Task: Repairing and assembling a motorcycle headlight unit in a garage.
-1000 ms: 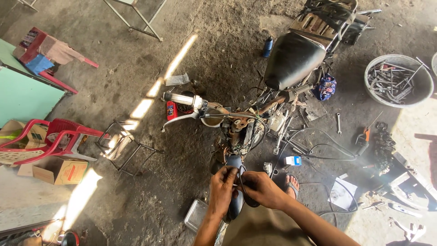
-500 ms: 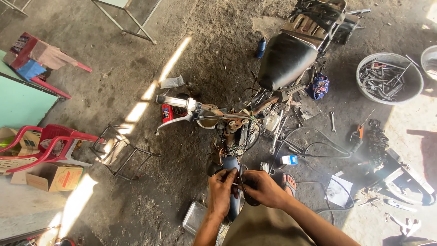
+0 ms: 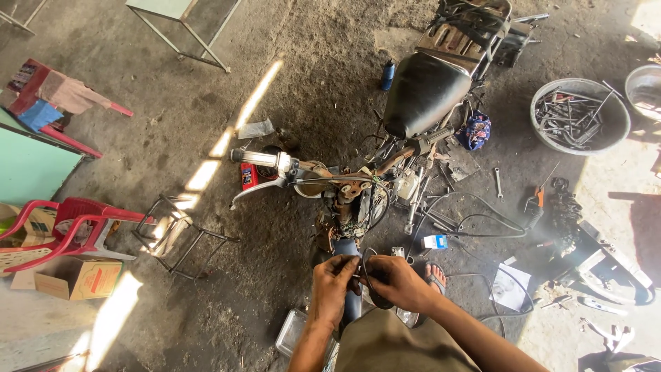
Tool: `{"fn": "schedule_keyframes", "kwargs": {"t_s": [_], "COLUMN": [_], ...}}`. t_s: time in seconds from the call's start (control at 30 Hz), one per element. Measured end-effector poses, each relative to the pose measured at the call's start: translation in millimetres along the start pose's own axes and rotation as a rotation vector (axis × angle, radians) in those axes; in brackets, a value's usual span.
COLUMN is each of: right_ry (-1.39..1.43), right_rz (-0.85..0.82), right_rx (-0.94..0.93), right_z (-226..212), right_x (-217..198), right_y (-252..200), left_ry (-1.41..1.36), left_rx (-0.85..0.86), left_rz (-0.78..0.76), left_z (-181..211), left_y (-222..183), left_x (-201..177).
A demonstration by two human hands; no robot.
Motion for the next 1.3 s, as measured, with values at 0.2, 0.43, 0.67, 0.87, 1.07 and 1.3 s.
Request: {"fn": "schedule_keyframes", "kwargs": {"t_s": [0.2, 0.43, 0.67, 0.87, 1.07, 1.3], "right_ry": [-0.073, -0.111, -0.139, 0.457, 0.619, 0.825], "right_rz": [0.015, -0.010, -0.002, 0.051, 0.057, 0.139], "right_rx": [-0.064, -0.051, -0.161, 0.302, 0.320, 0.382], "right_z": [-1, 0, 2, 24, 49, 34], "right_x": [-2, 1, 8, 17, 26, 20], "right_y": [3, 5, 5, 2, 1, -6], "left_ry": [-0.002, 0.171, 0.282, -0.166, -0.333, -0.428], "left_rx": [-0.054, -0.024, -0.048, 0.020, 0.116, 0.012], "left_rz": [0.016, -0.001, 0.035, 0.047, -0.075, 0.108], "left_z": [9, 14, 15, -10, -35, -6], "left_y": [0, 2, 4, 6, 8, -15], "left_x": [-1, -4, -9, -26, -22, -25]}}
Point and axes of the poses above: each hand's wrist, its own y-axis towards the middle knuckle, its own x-axis out of the palm, z = x × y, the point moved 6 cm from there along y, towards the middle knuckle, and after that the axes turned 2 degrees about z, right-handed, at the moved point
